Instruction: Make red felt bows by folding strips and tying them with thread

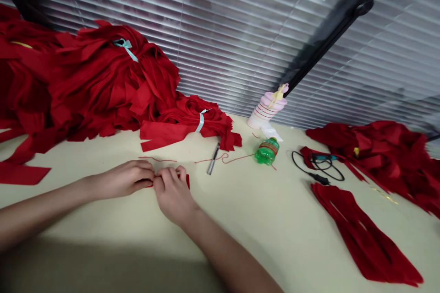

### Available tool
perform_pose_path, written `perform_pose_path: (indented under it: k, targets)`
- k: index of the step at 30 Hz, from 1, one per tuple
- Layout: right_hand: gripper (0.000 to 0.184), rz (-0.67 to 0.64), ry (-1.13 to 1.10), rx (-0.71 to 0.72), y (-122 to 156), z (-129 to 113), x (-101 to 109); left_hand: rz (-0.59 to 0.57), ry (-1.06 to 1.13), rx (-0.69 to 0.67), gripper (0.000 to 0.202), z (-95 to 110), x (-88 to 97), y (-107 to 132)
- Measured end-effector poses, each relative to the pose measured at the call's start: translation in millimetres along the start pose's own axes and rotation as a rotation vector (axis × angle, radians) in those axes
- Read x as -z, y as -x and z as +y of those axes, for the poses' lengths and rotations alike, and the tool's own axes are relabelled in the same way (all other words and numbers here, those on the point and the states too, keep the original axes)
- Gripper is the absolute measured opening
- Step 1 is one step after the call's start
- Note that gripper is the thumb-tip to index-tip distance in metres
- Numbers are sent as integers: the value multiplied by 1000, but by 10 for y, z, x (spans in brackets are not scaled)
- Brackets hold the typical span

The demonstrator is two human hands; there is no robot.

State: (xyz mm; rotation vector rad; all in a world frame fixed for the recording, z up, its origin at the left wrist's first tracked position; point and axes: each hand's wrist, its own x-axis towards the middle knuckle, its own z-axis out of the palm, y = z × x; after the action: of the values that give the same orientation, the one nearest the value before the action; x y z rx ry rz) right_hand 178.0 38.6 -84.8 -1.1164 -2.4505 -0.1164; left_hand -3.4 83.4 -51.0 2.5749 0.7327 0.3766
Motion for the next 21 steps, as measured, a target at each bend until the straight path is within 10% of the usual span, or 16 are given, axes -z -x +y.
perform_pose_path:
  k: [21]
  targets:
    - [5,-1,-315,-181,-51,50,-16,9,-30,102,18,103,6,-18]
